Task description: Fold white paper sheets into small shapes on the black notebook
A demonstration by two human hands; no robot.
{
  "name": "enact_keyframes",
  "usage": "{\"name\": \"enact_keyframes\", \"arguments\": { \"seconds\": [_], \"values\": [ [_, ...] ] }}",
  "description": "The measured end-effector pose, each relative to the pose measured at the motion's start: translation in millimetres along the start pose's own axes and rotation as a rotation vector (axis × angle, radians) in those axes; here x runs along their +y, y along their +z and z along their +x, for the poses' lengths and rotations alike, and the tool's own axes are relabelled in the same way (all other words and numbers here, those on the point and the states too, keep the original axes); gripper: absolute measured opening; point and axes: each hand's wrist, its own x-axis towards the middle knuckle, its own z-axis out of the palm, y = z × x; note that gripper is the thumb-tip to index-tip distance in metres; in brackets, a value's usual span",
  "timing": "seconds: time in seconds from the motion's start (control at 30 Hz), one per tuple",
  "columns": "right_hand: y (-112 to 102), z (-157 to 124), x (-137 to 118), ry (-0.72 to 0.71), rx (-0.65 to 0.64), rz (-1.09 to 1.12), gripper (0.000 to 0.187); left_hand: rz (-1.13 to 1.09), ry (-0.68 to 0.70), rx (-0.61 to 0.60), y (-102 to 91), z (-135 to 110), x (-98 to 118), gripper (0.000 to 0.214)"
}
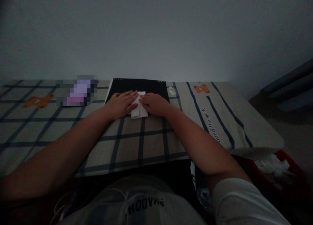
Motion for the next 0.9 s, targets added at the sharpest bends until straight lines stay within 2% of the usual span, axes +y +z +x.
{"name": "enact_keyframes", "arguments": {
  "seconds": [0.5, 0.73, 0.9],
  "values": [
    [-2.1, -1.9, -1.3, 0.034, 0.036, 0.018, 0.043, 0.005, -0.006, 0.003, -2.2, -0.8, 3.0, 0.065],
    [-3.4, -2.5, -5.9, 0.094, 0.064, 0.057, 0.046, 0.006, 0.001, 0.015, 0.1, -0.3, 2.2, 0.065],
    [-6.4, -2.6, -9.8, 0.055, 0.019, -0.001, 0.041, 0.005, 0.003, 0.024, 1.5, 0.1, 1.4, 0.066]
  ]
}}
